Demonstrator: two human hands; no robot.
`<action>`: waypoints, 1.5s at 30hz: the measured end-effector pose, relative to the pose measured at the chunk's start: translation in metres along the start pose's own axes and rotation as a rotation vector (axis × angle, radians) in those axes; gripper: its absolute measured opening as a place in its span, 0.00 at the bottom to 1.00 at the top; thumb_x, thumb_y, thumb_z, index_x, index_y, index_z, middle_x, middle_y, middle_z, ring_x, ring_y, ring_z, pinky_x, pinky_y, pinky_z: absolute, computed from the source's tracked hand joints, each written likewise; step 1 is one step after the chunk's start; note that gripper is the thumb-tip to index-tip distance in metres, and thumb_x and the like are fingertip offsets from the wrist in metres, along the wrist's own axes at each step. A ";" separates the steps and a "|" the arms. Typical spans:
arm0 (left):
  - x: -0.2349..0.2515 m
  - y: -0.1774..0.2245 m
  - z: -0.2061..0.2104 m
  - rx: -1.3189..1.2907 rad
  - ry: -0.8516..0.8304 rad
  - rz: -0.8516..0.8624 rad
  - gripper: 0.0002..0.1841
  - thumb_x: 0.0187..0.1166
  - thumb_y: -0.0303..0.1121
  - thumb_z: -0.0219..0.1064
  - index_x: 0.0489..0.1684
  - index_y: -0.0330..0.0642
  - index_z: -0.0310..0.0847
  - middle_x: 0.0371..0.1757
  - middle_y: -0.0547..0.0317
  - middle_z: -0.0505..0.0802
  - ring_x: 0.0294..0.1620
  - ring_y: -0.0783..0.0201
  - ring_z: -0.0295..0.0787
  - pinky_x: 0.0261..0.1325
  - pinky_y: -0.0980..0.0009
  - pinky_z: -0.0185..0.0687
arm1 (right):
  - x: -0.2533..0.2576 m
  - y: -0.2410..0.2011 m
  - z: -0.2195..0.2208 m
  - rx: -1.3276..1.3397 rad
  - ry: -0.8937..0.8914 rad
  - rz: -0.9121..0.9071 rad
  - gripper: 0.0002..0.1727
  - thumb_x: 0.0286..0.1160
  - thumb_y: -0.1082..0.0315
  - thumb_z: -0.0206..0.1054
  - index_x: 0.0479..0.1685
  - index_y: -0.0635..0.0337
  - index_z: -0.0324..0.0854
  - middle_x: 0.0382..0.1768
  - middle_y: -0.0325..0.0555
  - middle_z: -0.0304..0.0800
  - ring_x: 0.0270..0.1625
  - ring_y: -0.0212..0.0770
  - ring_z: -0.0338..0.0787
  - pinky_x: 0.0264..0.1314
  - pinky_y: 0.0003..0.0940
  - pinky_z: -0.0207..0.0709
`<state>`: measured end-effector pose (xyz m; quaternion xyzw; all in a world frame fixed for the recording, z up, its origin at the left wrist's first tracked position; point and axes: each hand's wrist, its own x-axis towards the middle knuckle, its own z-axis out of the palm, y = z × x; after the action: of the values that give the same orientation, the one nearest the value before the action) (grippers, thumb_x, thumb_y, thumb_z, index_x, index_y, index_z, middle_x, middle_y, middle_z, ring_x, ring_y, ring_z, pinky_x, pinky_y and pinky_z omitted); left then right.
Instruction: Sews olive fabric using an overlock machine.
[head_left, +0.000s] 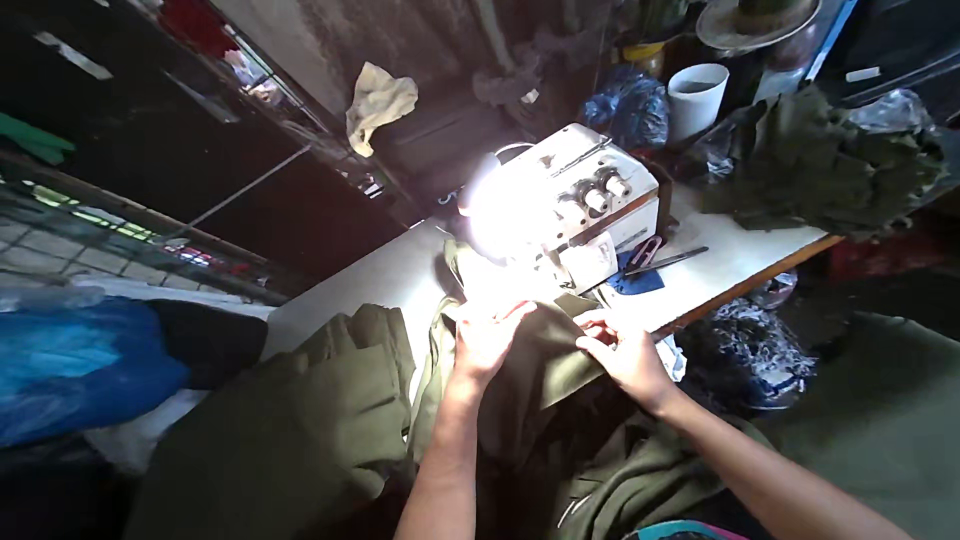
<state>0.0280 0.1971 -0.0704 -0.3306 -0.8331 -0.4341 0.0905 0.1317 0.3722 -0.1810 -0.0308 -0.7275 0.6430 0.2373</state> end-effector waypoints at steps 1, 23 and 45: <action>0.003 -0.004 0.003 0.063 0.026 0.000 0.06 0.71 0.33 0.77 0.35 0.41 0.93 0.35 0.66 0.96 0.39 0.79 0.92 0.52 0.77 0.88 | 0.002 0.001 0.002 -0.026 0.033 0.014 0.18 0.71 0.66 0.73 0.60 0.59 0.87 0.41 0.35 0.94 0.38 0.24 0.91 0.45 0.21 0.86; 0.002 -0.022 0.005 0.221 -0.062 -0.101 0.10 0.68 0.41 0.79 0.33 0.44 0.92 0.32 0.65 0.93 0.38 0.73 0.90 0.50 0.67 0.86 | -0.018 0.003 -0.001 -0.158 -0.066 0.094 0.14 0.76 0.56 0.69 0.26 0.54 0.86 0.25 0.33 0.85 0.30 0.22 0.83 0.36 0.22 0.79; 0.006 -0.059 0.005 0.296 0.228 0.039 0.13 0.70 0.33 0.75 0.47 0.35 0.91 0.51 0.45 0.93 0.57 0.56 0.90 0.67 0.56 0.83 | -0.008 -0.004 0.000 -0.143 -0.120 0.089 0.14 0.75 0.56 0.69 0.47 0.56 0.89 0.46 0.40 0.91 0.45 0.29 0.90 0.49 0.27 0.85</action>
<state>-0.0126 0.1798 -0.1099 -0.2787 -0.8656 -0.3396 0.2403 0.1401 0.3689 -0.1793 -0.0411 -0.7823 0.6001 0.1616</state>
